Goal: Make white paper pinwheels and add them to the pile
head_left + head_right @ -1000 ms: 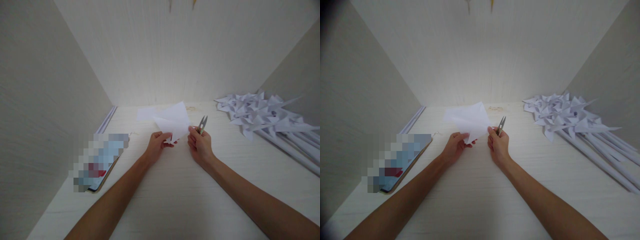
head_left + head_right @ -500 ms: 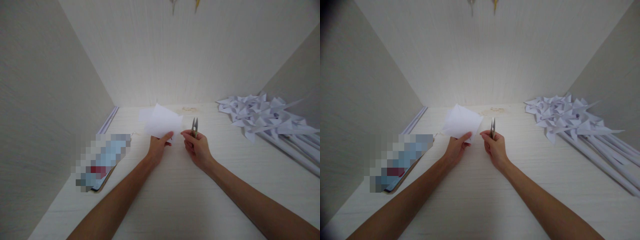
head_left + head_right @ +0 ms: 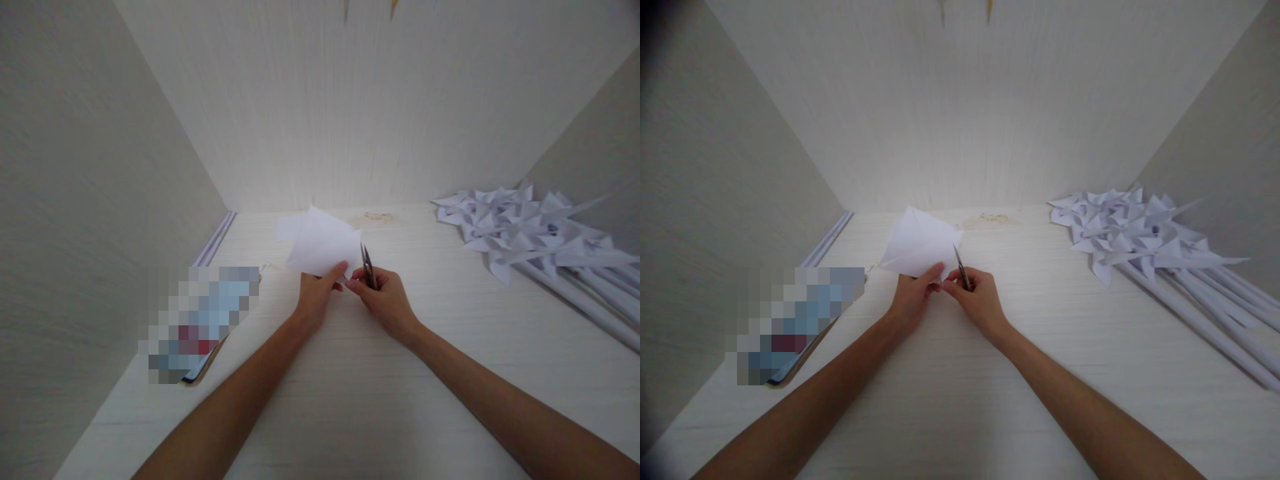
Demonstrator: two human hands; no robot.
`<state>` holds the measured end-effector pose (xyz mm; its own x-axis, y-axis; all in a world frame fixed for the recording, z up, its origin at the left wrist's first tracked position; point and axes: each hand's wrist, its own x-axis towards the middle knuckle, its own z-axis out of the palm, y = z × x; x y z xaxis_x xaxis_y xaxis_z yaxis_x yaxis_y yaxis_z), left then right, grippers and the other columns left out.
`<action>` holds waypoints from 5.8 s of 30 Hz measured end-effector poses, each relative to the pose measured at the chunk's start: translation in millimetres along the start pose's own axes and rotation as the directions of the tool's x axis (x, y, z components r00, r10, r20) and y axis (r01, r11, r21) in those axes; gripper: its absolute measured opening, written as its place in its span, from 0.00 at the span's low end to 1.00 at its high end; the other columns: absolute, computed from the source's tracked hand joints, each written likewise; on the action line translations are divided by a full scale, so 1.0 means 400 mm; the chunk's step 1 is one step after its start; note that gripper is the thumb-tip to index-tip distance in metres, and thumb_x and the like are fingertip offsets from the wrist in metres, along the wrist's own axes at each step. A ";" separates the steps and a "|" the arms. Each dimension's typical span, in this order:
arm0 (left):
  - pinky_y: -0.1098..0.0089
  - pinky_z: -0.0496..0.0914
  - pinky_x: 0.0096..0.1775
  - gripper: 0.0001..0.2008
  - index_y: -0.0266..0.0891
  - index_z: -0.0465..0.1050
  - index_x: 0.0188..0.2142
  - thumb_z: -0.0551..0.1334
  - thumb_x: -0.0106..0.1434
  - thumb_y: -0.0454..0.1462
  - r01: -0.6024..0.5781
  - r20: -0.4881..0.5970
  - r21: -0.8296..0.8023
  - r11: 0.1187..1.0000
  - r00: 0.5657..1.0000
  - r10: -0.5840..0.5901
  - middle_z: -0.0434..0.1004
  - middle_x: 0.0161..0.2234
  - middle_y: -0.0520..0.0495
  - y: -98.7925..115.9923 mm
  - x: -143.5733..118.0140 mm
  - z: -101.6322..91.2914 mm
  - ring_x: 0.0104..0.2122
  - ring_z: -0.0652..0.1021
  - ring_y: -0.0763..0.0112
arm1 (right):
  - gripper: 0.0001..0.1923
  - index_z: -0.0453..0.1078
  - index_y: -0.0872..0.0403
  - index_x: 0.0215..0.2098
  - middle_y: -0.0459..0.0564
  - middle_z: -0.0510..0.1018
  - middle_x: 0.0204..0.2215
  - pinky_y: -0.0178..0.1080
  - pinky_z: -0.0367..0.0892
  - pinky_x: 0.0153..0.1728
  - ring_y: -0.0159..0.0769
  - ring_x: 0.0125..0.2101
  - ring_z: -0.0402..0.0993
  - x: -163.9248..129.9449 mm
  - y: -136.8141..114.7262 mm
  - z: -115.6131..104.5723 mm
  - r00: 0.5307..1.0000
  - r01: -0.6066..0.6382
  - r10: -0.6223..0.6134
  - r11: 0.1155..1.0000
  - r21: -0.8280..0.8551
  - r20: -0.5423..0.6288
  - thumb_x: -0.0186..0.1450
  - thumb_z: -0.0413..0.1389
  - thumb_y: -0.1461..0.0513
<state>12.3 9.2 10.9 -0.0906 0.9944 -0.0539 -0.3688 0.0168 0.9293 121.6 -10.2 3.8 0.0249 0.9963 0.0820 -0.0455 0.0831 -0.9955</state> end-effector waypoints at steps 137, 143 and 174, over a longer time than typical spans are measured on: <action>0.77 0.64 0.24 0.07 0.39 0.70 0.24 0.65 0.45 0.38 -0.048 -0.077 -0.109 0.993 0.996 0.040 0.72 0.25 0.53 0.005 0.007 -0.011 0.28 0.73 0.75 | 0.13 0.61 0.55 0.26 0.33 0.56 0.09 0.27 0.42 0.09 0.20 0.09 0.48 -0.020 -0.022 0.025 0.986 -0.158 0.147 0.974 0.165 0.078 0.51 0.58 0.56; 0.71 0.68 0.29 0.11 0.39 0.72 0.24 0.68 0.41 0.42 0.002 0.147 -0.014 1.000 0.989 0.000 0.75 0.26 0.50 -0.014 -0.010 -0.007 0.27 0.74 0.71 | 0.14 0.62 0.56 0.20 0.34 0.55 0.07 0.29 0.39 0.09 0.19 0.08 0.45 -0.013 -0.016 0.022 0.985 -0.170 0.164 0.954 0.246 0.043 0.47 0.61 0.57; 0.71 0.71 0.35 0.19 0.41 0.70 0.40 0.65 0.45 0.30 -0.024 -0.093 -0.193 0.981 0.996 0.006 0.77 0.37 0.47 0.005 0.020 -0.002 0.37 0.76 0.68 | 0.08 0.68 0.57 0.24 0.35 0.54 0.10 0.30 0.41 0.12 0.21 0.11 0.47 0.014 0.002 -0.013 0.999 -0.054 0.054 0.999 0.000 0.005 0.49 0.59 0.60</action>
<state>10.1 17.0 11.9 -0.1779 0.9806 -0.0822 -0.5382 -0.0270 0.8424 126.9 -4.5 3.3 0.0170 0.9995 0.0284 -0.0463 0.0291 -0.9985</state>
